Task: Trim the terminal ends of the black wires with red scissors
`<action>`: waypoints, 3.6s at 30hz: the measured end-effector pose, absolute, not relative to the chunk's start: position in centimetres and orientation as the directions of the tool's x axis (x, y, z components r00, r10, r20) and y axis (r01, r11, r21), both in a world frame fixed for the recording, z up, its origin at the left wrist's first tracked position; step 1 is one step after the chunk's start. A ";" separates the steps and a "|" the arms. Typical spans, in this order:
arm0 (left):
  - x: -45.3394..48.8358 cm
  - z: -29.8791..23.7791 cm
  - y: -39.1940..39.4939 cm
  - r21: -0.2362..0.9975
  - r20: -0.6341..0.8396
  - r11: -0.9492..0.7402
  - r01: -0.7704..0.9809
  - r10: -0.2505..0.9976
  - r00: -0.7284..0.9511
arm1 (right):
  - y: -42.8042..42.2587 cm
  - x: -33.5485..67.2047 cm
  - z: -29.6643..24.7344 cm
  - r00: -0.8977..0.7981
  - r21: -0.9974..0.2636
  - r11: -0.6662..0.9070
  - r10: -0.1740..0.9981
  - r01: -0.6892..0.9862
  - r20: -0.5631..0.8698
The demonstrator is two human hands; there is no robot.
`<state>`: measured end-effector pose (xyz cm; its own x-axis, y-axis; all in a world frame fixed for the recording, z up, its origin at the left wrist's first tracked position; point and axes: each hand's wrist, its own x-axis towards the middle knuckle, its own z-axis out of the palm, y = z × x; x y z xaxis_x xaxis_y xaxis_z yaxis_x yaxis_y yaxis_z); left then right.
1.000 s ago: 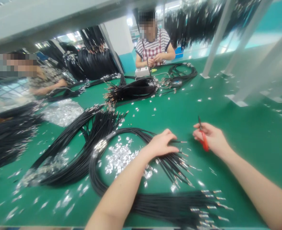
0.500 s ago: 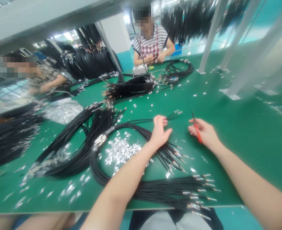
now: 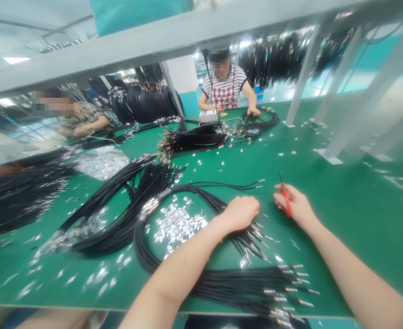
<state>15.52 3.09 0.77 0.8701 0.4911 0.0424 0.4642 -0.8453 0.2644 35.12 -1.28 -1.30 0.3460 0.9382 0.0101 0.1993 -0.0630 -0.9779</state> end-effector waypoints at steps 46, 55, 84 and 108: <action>9.6 1.4 4.1 0.840 -0.218 0.402 -0.364 0.864 0.453 | 4.5 23.0 4.1 -0.019 -0.984 -0.038 0.999 -0.172 -0.036; 10.2 1.7 3.5 0.875 -0.168 0.269 -0.402 0.948 0.269 | 3.9 22.9 3.6 0.038 -0.984 0.038 0.999 -0.175 0.032; 10.3 1.6 3.4 0.902 -0.125 0.212 -0.376 0.962 0.242 | 3.8 21.6 3.7 0.147 -0.983 0.174 0.975 -0.053 0.165; 8.7 3.8 4.5 0.871 -0.116 0.199 -0.449 0.972 0.207 | 4.1 24.5 3.1 -0.243 -0.555 0.393 0.913 0.733 0.327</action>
